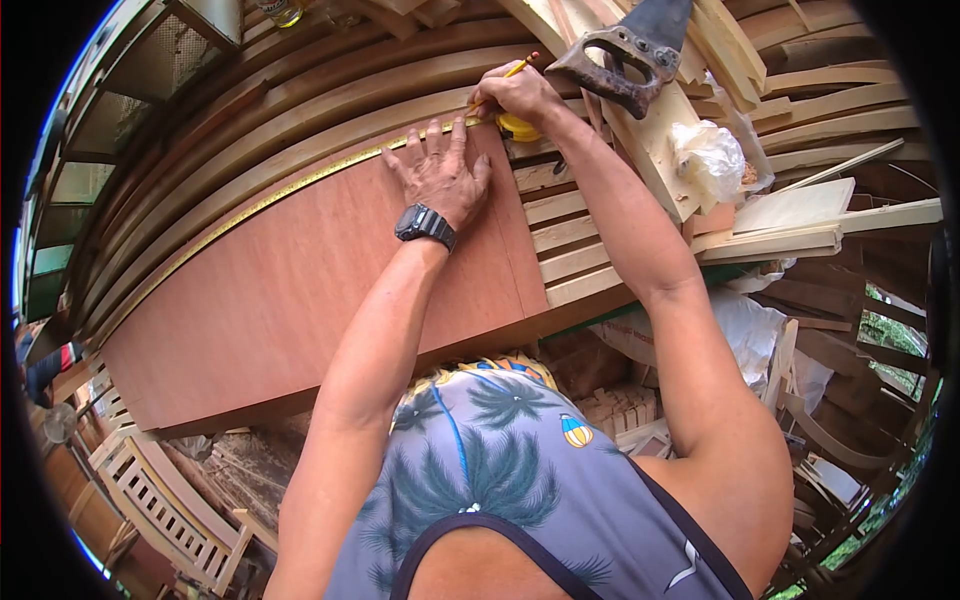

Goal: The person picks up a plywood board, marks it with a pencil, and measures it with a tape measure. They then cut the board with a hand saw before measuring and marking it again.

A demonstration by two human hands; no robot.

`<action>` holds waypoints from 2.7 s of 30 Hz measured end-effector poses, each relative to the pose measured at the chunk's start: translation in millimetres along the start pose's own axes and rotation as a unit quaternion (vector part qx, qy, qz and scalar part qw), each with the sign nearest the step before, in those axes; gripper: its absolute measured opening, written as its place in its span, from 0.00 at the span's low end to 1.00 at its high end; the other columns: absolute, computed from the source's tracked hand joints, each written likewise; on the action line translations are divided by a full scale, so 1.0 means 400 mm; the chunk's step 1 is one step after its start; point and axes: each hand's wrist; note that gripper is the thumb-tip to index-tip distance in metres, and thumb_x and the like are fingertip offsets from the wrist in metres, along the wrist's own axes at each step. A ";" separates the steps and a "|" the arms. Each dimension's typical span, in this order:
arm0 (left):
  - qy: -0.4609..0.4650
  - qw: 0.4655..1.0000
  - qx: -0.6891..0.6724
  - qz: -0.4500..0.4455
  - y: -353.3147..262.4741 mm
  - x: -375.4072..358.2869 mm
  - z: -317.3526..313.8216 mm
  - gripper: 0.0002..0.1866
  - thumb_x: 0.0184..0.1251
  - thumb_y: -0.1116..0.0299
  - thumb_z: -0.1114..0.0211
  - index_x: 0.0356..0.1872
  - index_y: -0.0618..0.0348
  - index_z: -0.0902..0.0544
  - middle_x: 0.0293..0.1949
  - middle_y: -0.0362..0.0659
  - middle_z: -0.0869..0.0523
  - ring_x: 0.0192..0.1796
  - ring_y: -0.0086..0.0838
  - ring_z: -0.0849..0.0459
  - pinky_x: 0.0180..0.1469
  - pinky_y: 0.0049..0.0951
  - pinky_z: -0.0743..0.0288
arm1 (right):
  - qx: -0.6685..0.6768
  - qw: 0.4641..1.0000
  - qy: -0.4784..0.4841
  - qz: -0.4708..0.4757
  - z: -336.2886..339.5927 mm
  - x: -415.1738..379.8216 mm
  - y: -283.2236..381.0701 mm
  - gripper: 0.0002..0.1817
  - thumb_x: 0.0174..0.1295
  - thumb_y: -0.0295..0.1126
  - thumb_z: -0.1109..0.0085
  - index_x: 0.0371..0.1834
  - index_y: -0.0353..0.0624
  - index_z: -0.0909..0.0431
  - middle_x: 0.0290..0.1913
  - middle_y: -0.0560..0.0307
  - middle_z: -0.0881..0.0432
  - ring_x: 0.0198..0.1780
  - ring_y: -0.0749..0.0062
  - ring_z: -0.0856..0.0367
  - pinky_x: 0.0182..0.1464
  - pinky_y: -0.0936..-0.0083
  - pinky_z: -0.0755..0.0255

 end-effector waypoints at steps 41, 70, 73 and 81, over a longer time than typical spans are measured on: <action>-0.032 0.999 0.041 -0.013 0.007 -0.001 -0.014 0.36 0.65 0.41 0.38 0.73 0.39 0.30 0.72 0.45 0.32 0.74 0.49 0.38 0.72 0.74 0.57 | -0.468 0.800 -0.219 0.306 -0.048 -0.160 -0.064 0.23 0.60 0.46 0.34 0.53 0.43 0.20 0.47 0.48 0.15 0.52 0.52 0.18 0.51 0.58 0.23; -0.300 0.418 -0.847 0.134 1.529 -0.708 0.530 0.19 0.84 0.58 0.53 0.49 0.62 0.19 0.39 0.45 0.14 0.44 0.35 0.16 0.57 0.38 0.21 | -0.372 0.907 -0.078 0.180 -0.707 -0.599 0.168 0.24 0.65 0.56 0.39 0.42 0.44 0.20 0.43 0.49 0.18 0.51 0.54 0.18 0.50 0.55 0.21; -0.329 0.446 -0.815 0.167 1.666 -0.789 0.598 0.20 0.84 0.57 0.55 0.47 0.62 0.20 0.36 0.44 0.16 0.41 0.33 0.18 0.56 0.38 0.20 | -0.382 0.902 -0.108 0.168 -0.852 -0.628 0.182 0.23 0.65 0.55 0.38 0.39 0.43 0.21 0.41 0.49 0.18 0.48 0.52 0.18 0.48 0.55 0.20; -0.127 0.463 -0.865 0.144 1.281 -0.779 0.575 0.19 0.82 0.57 0.49 0.59 0.60 0.22 0.52 0.45 0.14 0.52 0.34 0.16 0.62 0.38 0.23 | -0.352 0.921 -0.128 0.110 -0.910 -0.703 0.197 0.24 0.68 0.55 0.41 0.38 0.42 0.21 0.39 0.48 0.18 0.47 0.50 0.18 0.47 0.55 0.21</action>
Point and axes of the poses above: each hand's wrist, its own x-axis towards the middle knuckle, its own z-axis out of the back of the hand, y = z × x
